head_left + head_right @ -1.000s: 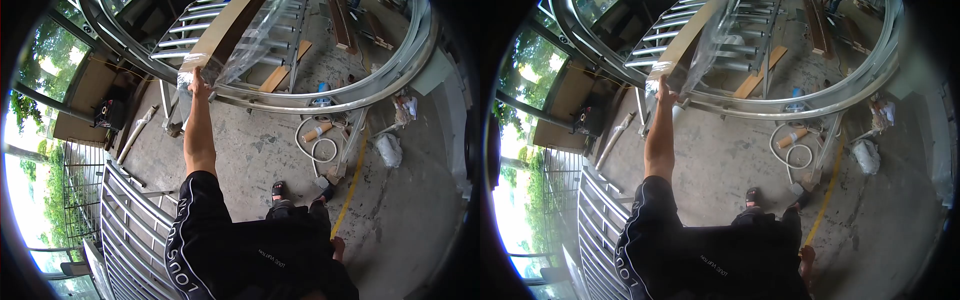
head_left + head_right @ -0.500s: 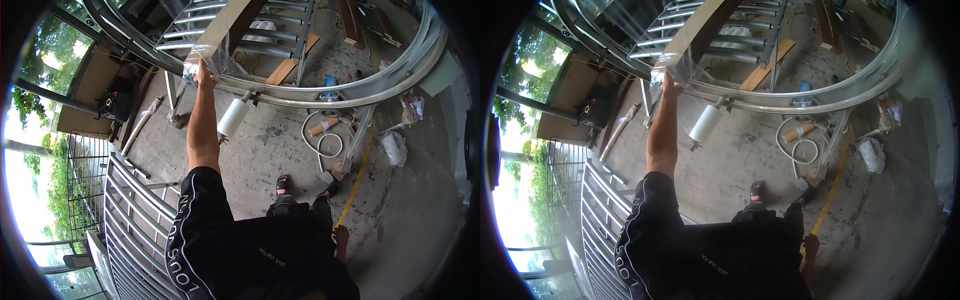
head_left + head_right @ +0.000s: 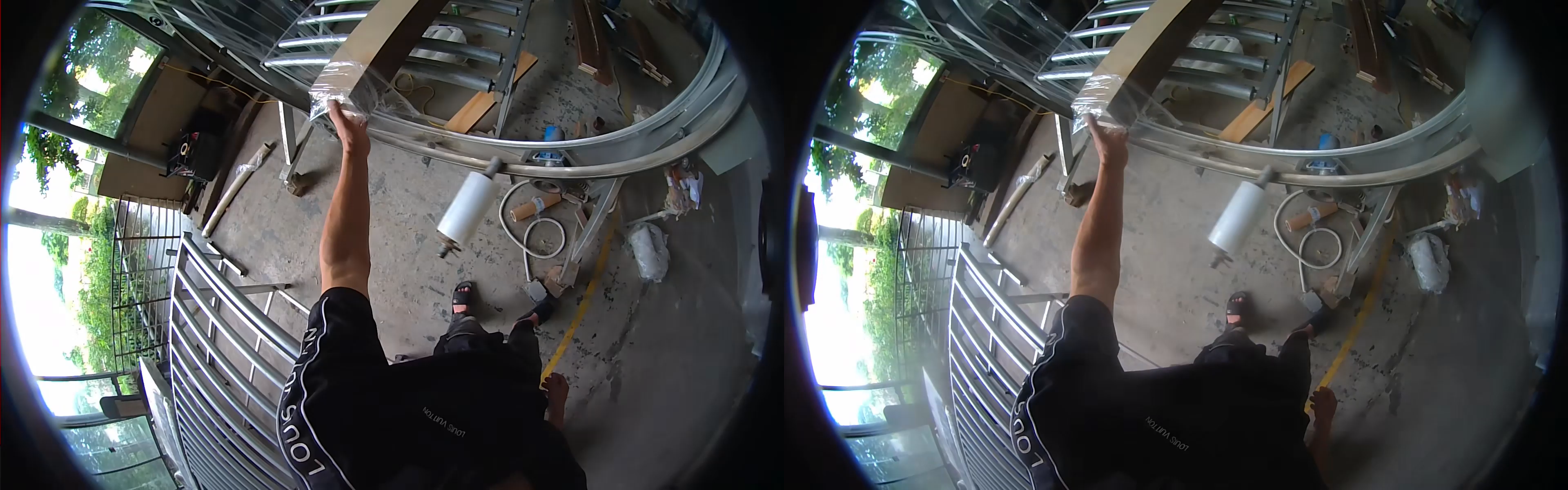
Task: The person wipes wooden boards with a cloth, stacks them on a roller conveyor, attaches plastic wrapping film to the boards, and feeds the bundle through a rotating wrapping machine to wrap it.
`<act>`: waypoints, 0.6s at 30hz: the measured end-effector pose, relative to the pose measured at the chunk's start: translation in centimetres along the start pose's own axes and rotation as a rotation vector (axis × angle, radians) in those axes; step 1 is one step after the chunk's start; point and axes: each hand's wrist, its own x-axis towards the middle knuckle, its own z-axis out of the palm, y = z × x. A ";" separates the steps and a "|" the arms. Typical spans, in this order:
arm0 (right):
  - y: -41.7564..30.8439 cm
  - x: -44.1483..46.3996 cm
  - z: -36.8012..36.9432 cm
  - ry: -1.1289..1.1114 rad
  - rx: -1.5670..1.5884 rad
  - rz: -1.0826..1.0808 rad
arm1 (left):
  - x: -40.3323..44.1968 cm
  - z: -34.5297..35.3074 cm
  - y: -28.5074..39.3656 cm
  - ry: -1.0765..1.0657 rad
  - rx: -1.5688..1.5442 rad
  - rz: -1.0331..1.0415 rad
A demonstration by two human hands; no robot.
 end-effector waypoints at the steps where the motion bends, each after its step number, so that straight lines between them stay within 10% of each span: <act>1: -0.1 0.0 0.4 0.041 -0.059 0.013 | 0.3 0.4 -0.4 0.107 0.057 -0.067; 7: -1.2 -0.2 2.1 0.065 -0.080 0.019 | 1.8 2.0 -0.6 0.355 0.377 0.090; 18: -3.3 -0.8 2.6 0.015 -0.153 0.038 | -0.2 -0.8 1.6 0.176 0.410 -0.001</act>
